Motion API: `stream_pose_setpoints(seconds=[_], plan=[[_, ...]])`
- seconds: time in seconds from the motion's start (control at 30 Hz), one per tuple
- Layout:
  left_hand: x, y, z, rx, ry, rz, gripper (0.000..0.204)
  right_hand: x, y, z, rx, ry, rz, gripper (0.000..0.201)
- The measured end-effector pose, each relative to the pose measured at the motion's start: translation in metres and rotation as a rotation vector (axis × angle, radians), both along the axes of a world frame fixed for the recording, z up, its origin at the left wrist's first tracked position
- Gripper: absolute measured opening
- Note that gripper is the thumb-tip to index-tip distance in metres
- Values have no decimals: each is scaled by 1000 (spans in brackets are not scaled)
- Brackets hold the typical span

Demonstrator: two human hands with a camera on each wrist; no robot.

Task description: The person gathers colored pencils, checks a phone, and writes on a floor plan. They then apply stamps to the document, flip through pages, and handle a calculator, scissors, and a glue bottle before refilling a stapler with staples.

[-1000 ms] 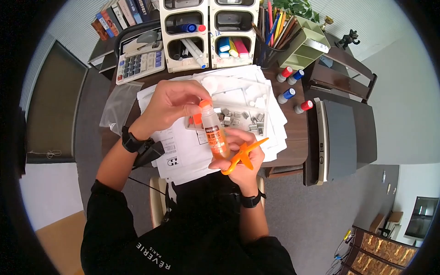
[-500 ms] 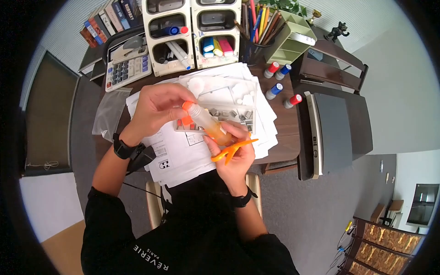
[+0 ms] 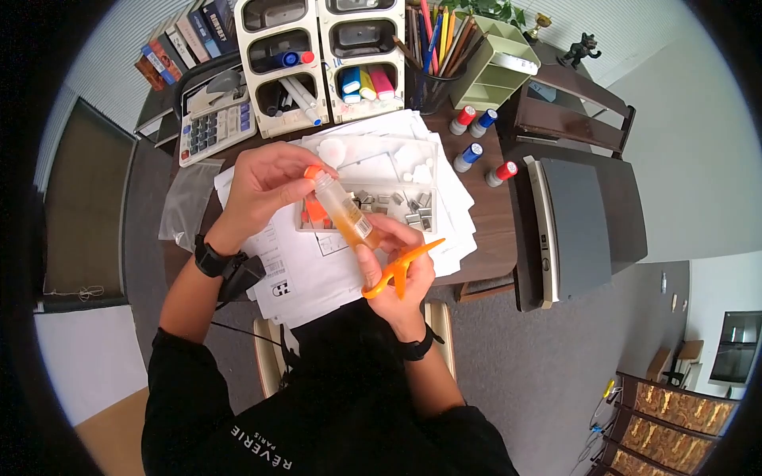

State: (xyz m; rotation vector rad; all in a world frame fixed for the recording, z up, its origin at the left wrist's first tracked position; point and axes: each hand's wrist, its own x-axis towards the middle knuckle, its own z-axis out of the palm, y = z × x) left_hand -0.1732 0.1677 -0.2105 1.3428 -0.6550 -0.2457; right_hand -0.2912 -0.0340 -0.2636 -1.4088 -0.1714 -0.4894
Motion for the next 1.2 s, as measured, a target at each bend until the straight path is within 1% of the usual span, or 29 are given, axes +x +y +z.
stream_pose_setpoints(seconds=[0.07, 0.13, 0.27, 0.33, 0.47, 0.7, 0.77, 0.8, 0.87, 0.97, 1.1, 1.2], plan=[[1, 2, -3, -10, 13, -1, 24, 1, 1, 1, -25, -19, 10, 42], [1, 3, 0, 24, 91, -4, 26, 7, 5, 4, -76, -151, -21, 44], [0, 1, -3, -10, 54, 19, 24, 9, 6, 2, -75, -152, -26, 49], [2, 3, -6, 13, 56, -2, 29, 8, 5, 1, -95, -157, -28, 49], [2, 2, -4, -4, 58, -1, 28, 9, 6, 2, -116, -172, -52, 48], [5, 3, -7, 3, -14, 9, 27, 9, 7, 4, -149, -183, -72, 48], [6, 2, -7, 9, -27, 9, 28, 8, 6, 6, -251, -161, -100, 50], [6, 1, -8, 8, -32, 20, 29, 9, 5, 6, -251, -161, -101, 50], [4, 2, -7, 9, -29, 36, 31, 10, 6, 3, -270, -172, -124, 51], [2, 3, -3, 16, 3, 7, 31, 10, 6, 2, -289, -192, -126, 51], [2, 2, -2, 15, 3, 12, 29, 10, 8, 3, -256, -184, -110, 51], [3, 3, -2, 25, 12, 20, 28, 11, 6, 5, -301, -187, -92, 51]])
